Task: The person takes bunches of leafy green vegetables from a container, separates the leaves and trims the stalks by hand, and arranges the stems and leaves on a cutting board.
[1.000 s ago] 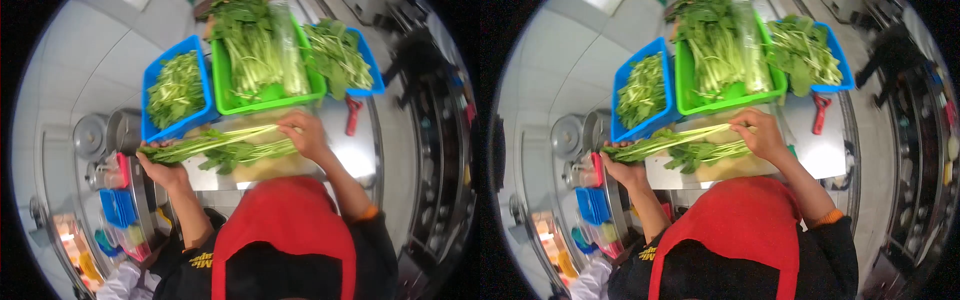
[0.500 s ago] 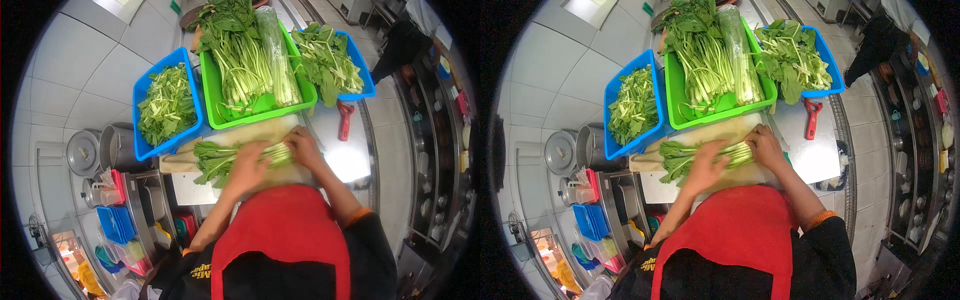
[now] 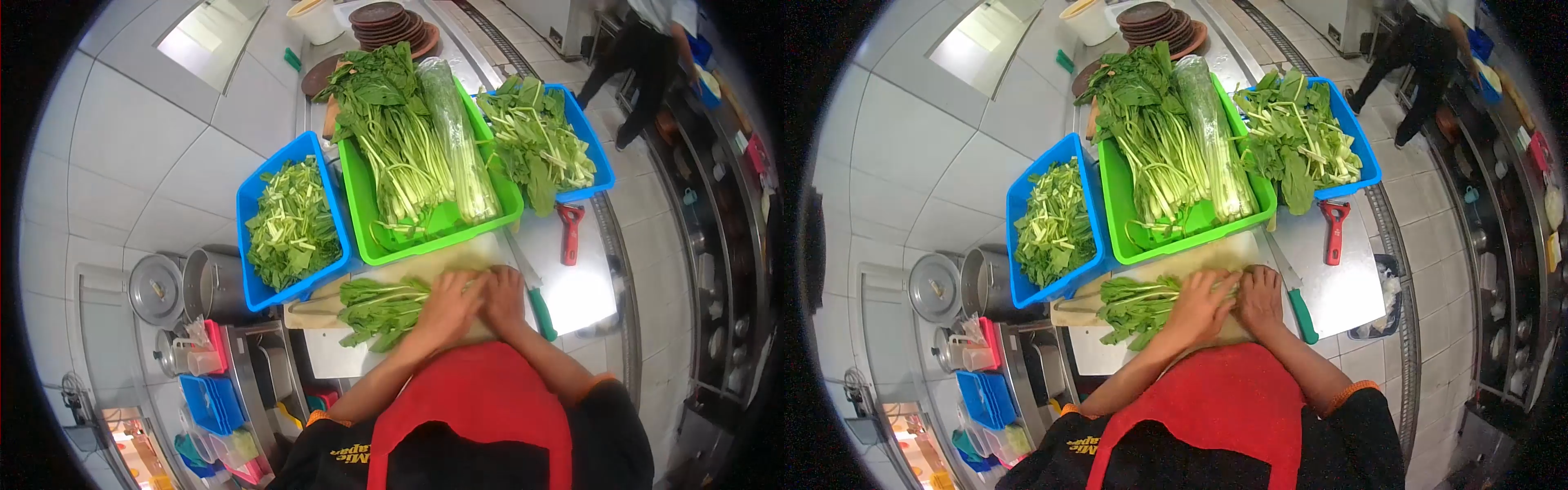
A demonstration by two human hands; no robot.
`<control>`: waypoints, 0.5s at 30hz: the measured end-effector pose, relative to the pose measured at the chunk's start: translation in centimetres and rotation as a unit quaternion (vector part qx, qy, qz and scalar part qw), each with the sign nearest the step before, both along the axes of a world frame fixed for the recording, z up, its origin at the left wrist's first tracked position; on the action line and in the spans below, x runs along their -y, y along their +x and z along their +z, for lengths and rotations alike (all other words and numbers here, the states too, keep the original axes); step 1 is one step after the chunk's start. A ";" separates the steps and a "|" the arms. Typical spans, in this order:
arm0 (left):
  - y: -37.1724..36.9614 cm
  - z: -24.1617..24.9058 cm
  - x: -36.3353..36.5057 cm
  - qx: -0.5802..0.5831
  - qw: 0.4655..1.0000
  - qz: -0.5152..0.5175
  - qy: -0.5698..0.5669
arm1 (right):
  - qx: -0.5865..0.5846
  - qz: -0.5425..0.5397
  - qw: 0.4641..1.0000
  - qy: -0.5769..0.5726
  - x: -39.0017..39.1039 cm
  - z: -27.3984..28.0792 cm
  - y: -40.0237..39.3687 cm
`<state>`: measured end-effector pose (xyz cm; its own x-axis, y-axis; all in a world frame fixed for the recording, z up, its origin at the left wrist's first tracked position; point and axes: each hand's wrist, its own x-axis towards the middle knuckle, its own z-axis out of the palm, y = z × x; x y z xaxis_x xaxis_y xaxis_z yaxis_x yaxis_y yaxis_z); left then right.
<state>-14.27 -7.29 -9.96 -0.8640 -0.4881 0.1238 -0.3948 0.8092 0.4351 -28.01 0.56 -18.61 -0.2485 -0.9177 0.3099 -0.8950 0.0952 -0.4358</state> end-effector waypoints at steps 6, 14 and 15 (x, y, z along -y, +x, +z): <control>-0.2 3.0 12.5 -0.040 0.958 0.283 -0.030 | 0.004 -0.011 1.000 0.007 0.0 0.0 0.0; -3.8 3.5 21.1 0.266 0.921 0.281 -0.058 | 0.048 -0.005 0.999 -0.009 -0.1 0.1 -0.3; -4.8 4.3 21.6 0.365 0.888 0.263 -0.093 | 0.051 -0.006 0.999 -0.009 0.0 0.1 -0.4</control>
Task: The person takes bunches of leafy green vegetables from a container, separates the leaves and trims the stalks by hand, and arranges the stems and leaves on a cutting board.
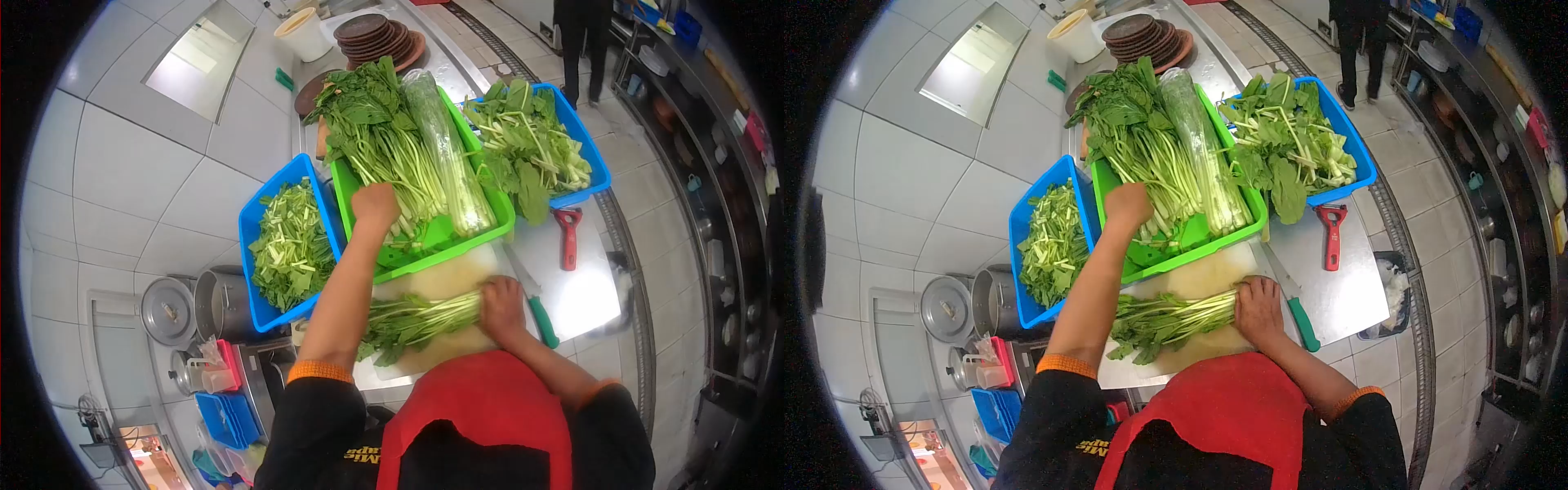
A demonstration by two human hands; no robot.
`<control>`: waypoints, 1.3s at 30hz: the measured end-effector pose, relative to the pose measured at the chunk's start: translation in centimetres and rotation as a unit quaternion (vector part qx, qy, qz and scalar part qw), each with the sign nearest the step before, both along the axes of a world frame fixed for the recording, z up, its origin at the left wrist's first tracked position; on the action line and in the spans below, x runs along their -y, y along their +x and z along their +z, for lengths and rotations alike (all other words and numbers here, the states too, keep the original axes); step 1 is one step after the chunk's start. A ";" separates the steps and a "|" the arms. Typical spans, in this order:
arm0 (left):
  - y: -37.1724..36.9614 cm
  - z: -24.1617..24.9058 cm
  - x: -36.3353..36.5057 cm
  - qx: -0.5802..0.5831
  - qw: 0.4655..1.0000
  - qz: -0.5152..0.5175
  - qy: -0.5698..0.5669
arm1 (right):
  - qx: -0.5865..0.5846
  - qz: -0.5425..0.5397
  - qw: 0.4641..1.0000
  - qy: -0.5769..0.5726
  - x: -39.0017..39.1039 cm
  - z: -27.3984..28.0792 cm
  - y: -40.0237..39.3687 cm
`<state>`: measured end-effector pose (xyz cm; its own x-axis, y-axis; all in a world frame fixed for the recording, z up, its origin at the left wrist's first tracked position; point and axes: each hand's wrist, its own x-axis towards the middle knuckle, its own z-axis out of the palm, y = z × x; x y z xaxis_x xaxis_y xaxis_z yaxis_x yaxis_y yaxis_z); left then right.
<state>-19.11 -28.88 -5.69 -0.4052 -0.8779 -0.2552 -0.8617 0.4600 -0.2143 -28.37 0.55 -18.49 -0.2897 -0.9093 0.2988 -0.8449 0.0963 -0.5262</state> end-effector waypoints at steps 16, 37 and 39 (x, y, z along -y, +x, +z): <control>-2.4 -3.9 -3.2 -0.210 0.976 -0.002 -0.060 | 0.047 0.008 0.999 -0.013 0.5 0.3 -0.6; 3.9 3.6 -16.0 -0.679 0.614 0.261 0.308 | 0.553 0.105 0.827 0.006 5.4 11.0 -0.5; 4.6 1.8 -19.4 -0.673 0.604 0.277 0.325 | 0.729 0.099 0.667 0.116 4.4 10.6 0.0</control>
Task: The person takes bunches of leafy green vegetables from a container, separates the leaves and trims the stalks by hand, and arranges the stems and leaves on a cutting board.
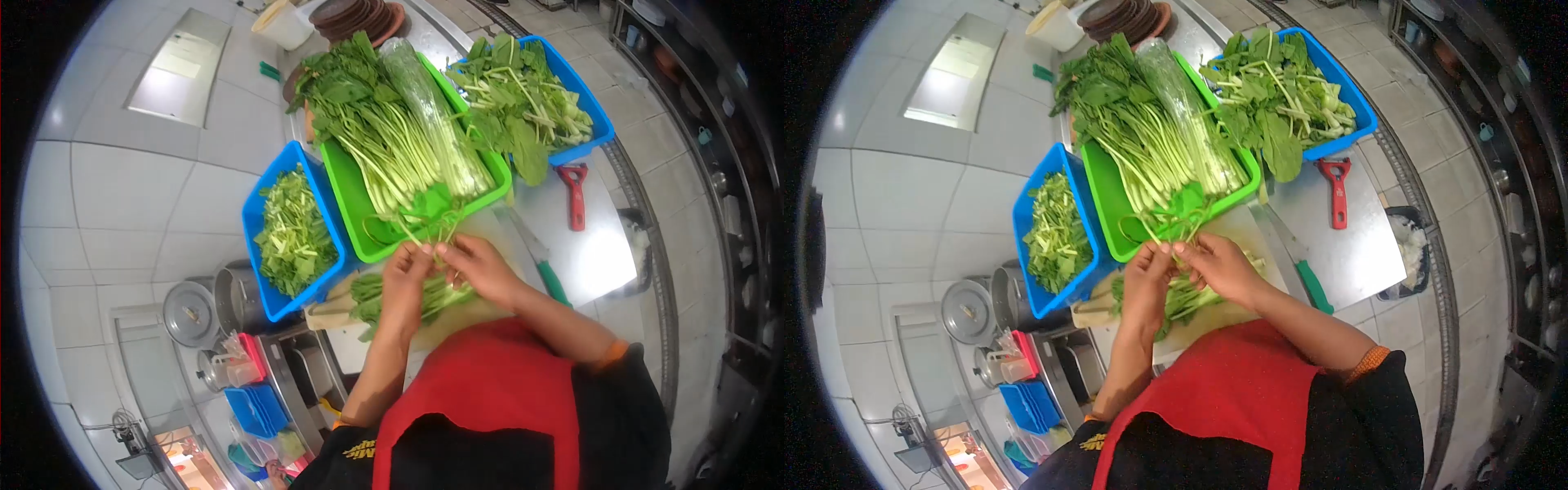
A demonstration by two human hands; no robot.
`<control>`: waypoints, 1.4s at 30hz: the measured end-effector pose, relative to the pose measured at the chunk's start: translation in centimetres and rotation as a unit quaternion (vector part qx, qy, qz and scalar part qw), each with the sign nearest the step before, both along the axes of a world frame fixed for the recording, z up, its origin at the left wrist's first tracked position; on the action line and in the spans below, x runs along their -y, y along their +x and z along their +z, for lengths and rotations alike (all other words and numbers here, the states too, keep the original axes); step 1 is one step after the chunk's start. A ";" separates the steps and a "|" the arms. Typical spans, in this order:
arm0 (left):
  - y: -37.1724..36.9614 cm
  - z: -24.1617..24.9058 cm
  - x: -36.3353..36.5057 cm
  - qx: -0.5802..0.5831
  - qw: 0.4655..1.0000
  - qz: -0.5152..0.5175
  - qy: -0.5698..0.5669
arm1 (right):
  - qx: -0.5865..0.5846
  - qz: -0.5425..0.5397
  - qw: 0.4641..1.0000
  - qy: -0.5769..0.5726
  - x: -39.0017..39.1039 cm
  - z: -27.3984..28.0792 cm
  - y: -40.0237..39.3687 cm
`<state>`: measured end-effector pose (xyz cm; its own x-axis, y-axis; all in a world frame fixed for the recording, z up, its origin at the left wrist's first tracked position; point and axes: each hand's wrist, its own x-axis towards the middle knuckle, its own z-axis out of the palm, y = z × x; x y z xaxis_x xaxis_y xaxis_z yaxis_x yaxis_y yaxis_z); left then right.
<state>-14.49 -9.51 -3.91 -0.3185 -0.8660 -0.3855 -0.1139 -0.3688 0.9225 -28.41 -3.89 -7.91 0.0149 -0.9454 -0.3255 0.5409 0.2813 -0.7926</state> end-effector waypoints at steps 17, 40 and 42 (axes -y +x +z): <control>4.3 -7.9 -6.3 -0.072 0.958 0.011 0.276 | -0.250 0.086 0.962 0.062 -7.1 -4.7 0.9; 3.4 -2.7 -4.1 -0.124 0.984 0.050 -0.115 | -0.144 0.049 0.988 0.038 -8.3 -3.9 0.0; 3.2 -2.1 -4.2 -0.138 0.983 0.048 -0.114 | -0.117 0.040 0.991 0.044 -8.3 -3.4 0.0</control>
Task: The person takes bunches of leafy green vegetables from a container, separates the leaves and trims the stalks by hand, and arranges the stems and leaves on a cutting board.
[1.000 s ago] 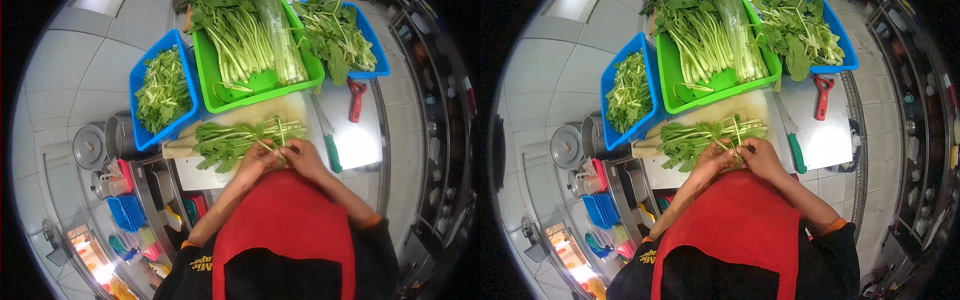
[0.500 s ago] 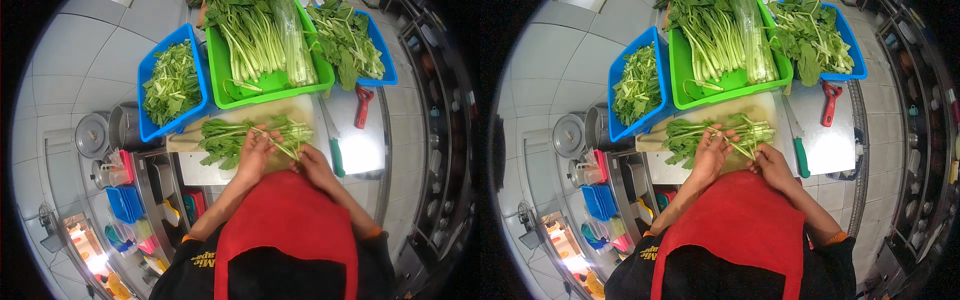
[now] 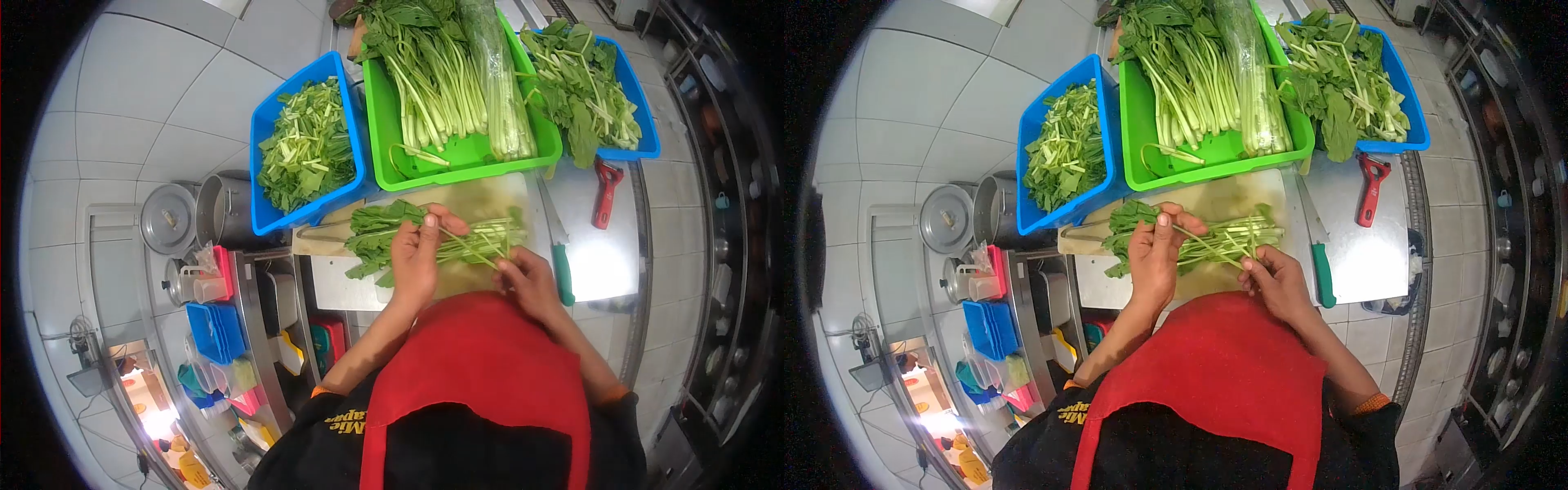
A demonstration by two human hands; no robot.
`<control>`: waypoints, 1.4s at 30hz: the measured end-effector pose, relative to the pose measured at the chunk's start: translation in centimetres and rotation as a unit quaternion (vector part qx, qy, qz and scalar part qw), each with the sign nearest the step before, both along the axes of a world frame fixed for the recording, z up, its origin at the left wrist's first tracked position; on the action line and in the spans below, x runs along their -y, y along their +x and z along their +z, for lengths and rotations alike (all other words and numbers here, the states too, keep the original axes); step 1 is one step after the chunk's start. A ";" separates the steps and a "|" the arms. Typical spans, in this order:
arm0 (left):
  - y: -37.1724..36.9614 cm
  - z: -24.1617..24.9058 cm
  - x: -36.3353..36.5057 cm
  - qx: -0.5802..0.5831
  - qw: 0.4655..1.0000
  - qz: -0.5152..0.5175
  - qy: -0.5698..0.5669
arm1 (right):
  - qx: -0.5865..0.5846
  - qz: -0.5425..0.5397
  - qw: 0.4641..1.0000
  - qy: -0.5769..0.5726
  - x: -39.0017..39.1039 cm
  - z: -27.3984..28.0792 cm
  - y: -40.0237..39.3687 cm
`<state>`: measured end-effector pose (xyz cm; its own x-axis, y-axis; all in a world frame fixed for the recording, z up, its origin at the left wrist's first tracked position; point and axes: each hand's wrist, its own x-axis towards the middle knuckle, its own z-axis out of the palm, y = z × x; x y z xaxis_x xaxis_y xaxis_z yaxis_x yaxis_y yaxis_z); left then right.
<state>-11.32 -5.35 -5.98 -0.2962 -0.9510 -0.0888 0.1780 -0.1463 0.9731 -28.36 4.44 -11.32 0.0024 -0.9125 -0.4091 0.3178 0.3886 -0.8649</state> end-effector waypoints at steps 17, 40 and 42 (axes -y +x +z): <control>1.5 -1.5 1.5 -0.135 0.955 0.191 0.184 | -0.206 -0.208 0.935 -0.199 0.2 1.1 -1.3; 2.3 -1.2 -1.2 -0.073 0.987 0.047 0.137 | -0.342 0.082 0.856 -0.380 6.2 1.9 -0.4; 2.0 -1.2 -1.6 -0.067 0.985 0.054 0.153 | -0.256 0.180 0.882 -0.353 5.1 -0.6 1.5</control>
<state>-9.34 -3.73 -7.17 -0.2239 -0.9125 -0.3424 0.3327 -0.4018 0.8531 -26.83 -0.65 -11.90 0.3245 -0.9178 0.2287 -0.2193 -0.3082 -0.9257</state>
